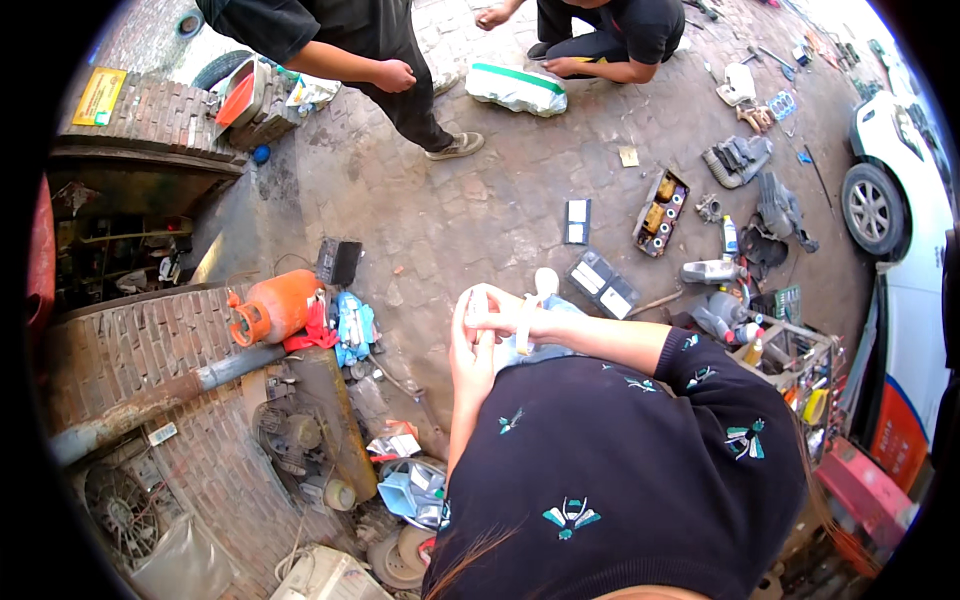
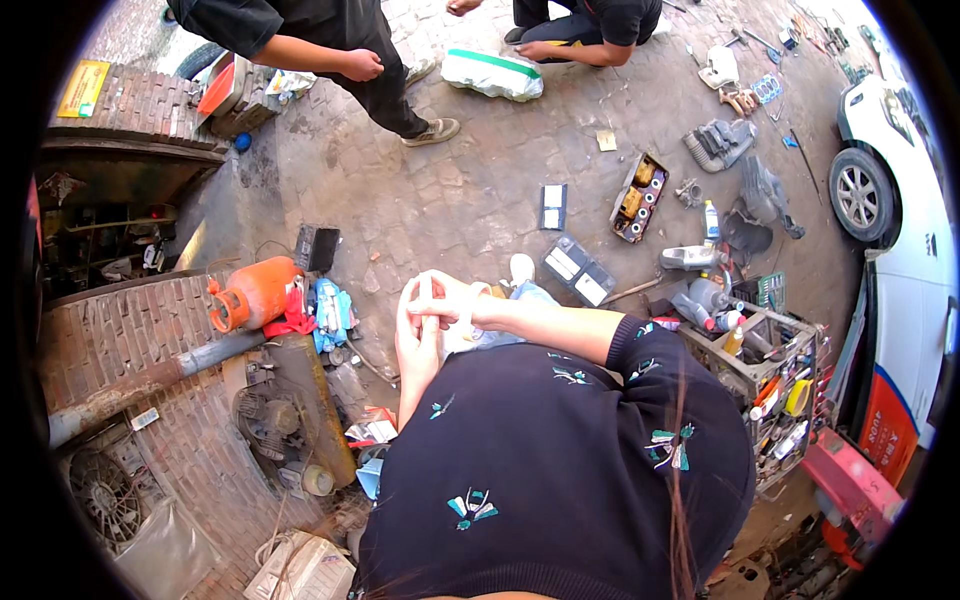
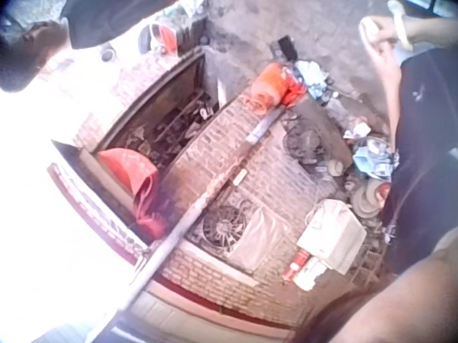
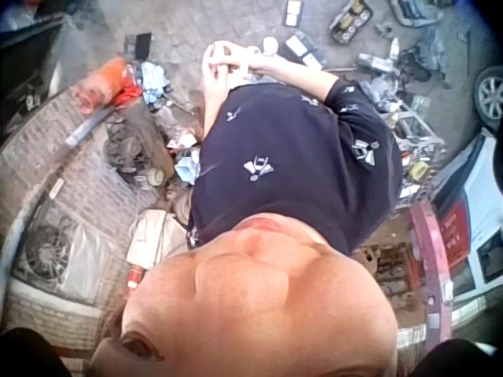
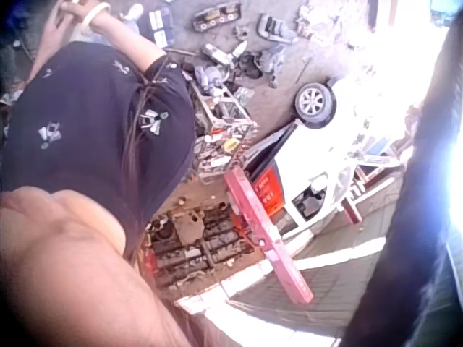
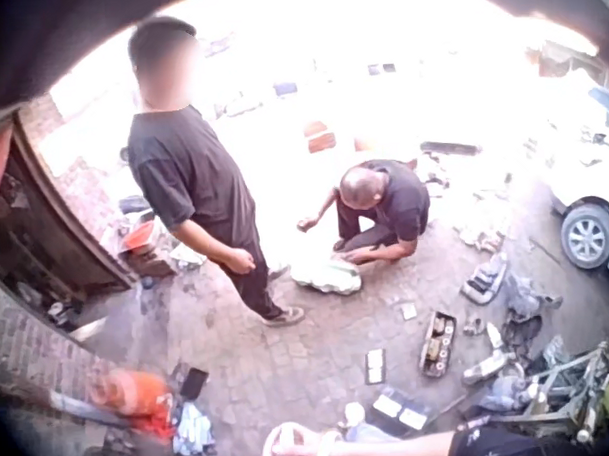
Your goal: The person tears a newspaper sheet and uses masking tape to secure it over the rear bumper of a car. They smooth the paper against the surface and apply tape along the edges to hold it in place.
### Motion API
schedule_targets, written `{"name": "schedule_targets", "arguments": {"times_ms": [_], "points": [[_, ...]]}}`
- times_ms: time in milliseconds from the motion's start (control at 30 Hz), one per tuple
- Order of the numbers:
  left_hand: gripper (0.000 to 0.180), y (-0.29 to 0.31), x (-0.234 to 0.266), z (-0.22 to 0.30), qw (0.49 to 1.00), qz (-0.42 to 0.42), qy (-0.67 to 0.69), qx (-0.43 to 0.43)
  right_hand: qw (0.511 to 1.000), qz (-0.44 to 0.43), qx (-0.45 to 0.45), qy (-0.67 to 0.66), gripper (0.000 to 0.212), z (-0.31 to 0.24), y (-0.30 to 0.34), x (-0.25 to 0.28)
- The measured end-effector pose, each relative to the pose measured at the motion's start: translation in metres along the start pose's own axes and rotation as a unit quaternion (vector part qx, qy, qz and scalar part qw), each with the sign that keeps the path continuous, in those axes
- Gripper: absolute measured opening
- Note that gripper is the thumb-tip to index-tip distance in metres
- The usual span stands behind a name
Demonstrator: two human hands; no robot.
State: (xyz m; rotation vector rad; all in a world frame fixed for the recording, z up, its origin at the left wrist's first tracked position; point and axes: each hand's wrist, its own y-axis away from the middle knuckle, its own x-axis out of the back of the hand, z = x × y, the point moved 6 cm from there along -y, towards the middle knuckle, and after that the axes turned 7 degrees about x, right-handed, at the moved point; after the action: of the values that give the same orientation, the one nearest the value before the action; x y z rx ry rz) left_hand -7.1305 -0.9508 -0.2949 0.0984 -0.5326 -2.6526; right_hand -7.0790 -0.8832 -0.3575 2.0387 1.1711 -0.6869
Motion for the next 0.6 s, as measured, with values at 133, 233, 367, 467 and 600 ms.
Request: {"name": "schedule_targets", "arguments": {"times_ms": [133,233,367,467,600], "points": [[0.053,-0.040,0.006,0.005,1.000,-0.025,-0.006,-0.002,0.999,0.017,-0.003,-0.032,0.055,-0.036,-0.021,0.002],[0.051,-0.076,0.017,0.012,0.997,-0.061,-0.050,0.017,0.996,0.031,0.048,-0.063,0.055,-0.049,-0.049,0.011],[0.045,-0.125,0.032,0.031,0.986,-0.118,-0.117,0.029,0.994,0.060,0.059,-0.070,0.057,-0.070,-0.088,0.018],[0.039,-0.161,0.054,0.045,0.982,-0.149,-0.114,0.009,0.995,0.062,0.049,-0.054,0.058,-0.075,-0.130,0.020],[0.031,-0.209,0.117,0.056,0.987,-0.142,-0.076,0.004,0.997,0.068,0.018,-0.022,0.058,-0.072,-0.209,0.004]]}}
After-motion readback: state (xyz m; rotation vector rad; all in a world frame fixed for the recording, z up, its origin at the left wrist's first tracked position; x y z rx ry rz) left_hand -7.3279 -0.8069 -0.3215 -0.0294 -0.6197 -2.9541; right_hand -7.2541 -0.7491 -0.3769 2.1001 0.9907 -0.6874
